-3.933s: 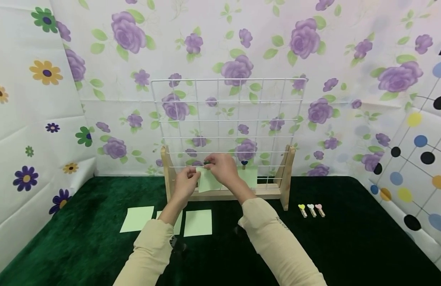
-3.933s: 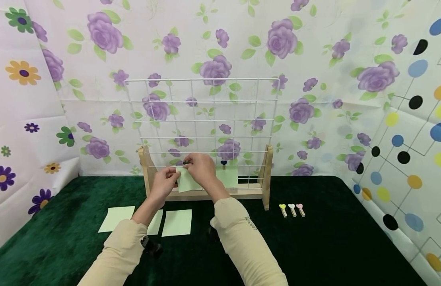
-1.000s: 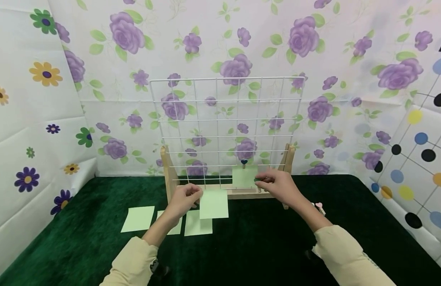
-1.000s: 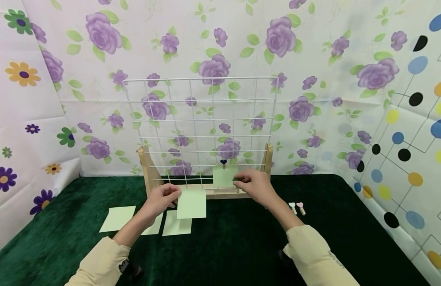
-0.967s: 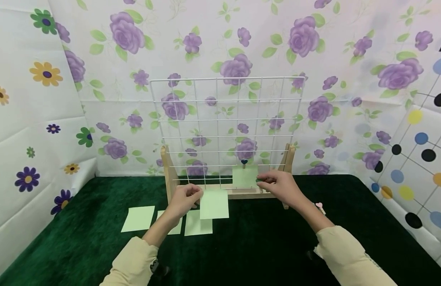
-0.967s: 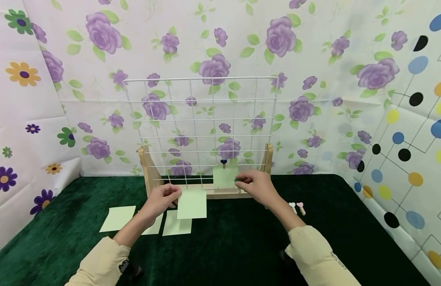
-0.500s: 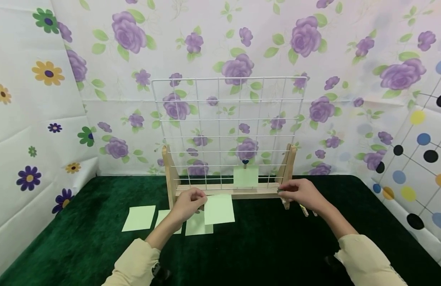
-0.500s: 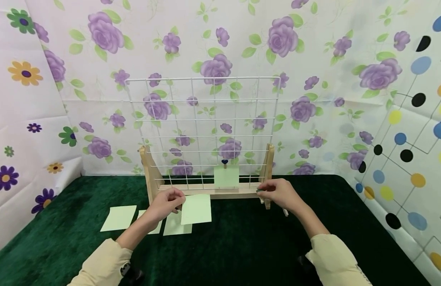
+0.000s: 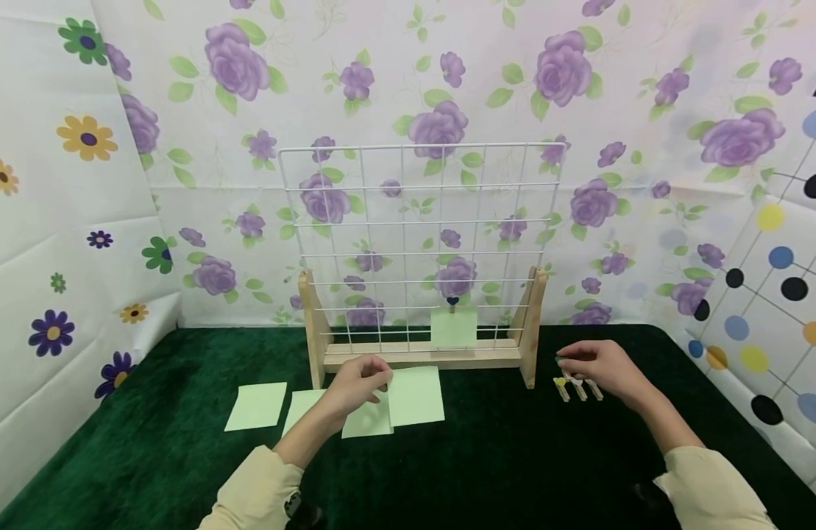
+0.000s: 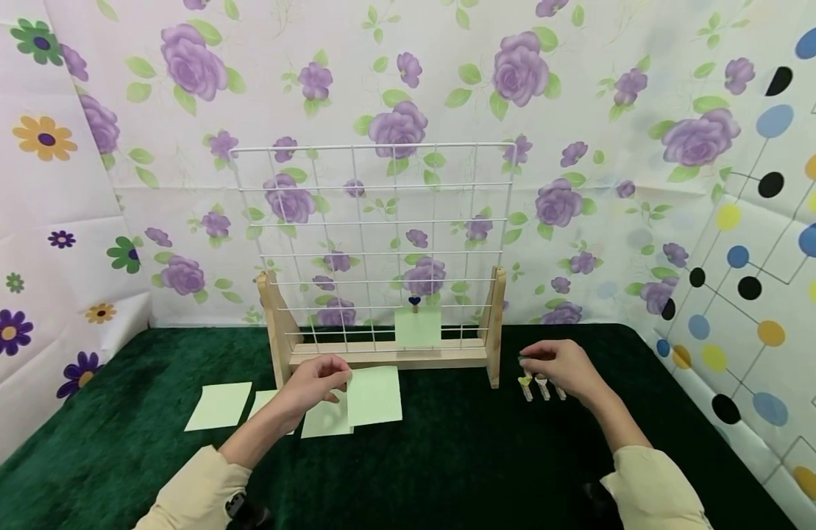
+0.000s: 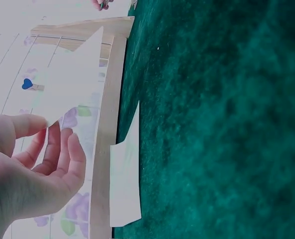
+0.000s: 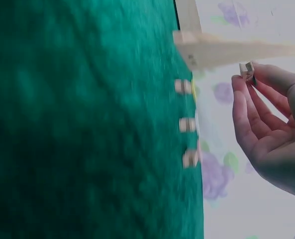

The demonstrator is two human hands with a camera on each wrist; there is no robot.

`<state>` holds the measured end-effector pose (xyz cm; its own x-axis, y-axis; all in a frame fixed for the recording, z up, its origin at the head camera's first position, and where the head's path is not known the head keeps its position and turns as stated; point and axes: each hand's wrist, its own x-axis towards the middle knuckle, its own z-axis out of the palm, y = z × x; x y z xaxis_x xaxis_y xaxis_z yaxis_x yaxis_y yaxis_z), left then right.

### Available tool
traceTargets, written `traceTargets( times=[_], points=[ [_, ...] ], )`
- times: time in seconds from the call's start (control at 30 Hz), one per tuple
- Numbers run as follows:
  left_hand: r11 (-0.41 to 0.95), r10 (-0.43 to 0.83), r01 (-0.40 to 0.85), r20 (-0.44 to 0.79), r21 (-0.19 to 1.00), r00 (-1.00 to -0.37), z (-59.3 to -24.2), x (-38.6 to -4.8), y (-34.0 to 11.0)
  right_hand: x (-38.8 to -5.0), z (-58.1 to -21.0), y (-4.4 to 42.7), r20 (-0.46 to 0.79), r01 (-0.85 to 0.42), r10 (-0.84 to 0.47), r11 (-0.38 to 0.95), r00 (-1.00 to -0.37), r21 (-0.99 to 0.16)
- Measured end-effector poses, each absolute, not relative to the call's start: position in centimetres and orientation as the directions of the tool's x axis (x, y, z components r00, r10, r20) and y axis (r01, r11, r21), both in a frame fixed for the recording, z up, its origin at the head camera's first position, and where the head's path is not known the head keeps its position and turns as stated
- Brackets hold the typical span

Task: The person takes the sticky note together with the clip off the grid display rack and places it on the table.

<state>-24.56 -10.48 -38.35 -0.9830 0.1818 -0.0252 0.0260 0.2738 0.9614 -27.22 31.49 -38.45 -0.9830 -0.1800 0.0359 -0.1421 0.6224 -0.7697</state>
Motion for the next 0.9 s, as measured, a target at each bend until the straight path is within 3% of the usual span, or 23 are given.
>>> traceTargets(
  times=[0.33,0.9],
  points=[
    [0.287,0.175,0.048,-0.003,0.957,-0.985,-38.7,-25.0,-9.9,-27.5,-39.0,35.1,-0.011,-0.064,-0.112,0.641,-0.994,-0.765],
    [0.453,0.204,0.065,-0.032,0.889,-0.978,-39.5,-25.9,-8.4,-27.3,-40.1,38.3,-0.055,-0.007,-0.078,0.639,-0.995,-0.769]
  ],
)
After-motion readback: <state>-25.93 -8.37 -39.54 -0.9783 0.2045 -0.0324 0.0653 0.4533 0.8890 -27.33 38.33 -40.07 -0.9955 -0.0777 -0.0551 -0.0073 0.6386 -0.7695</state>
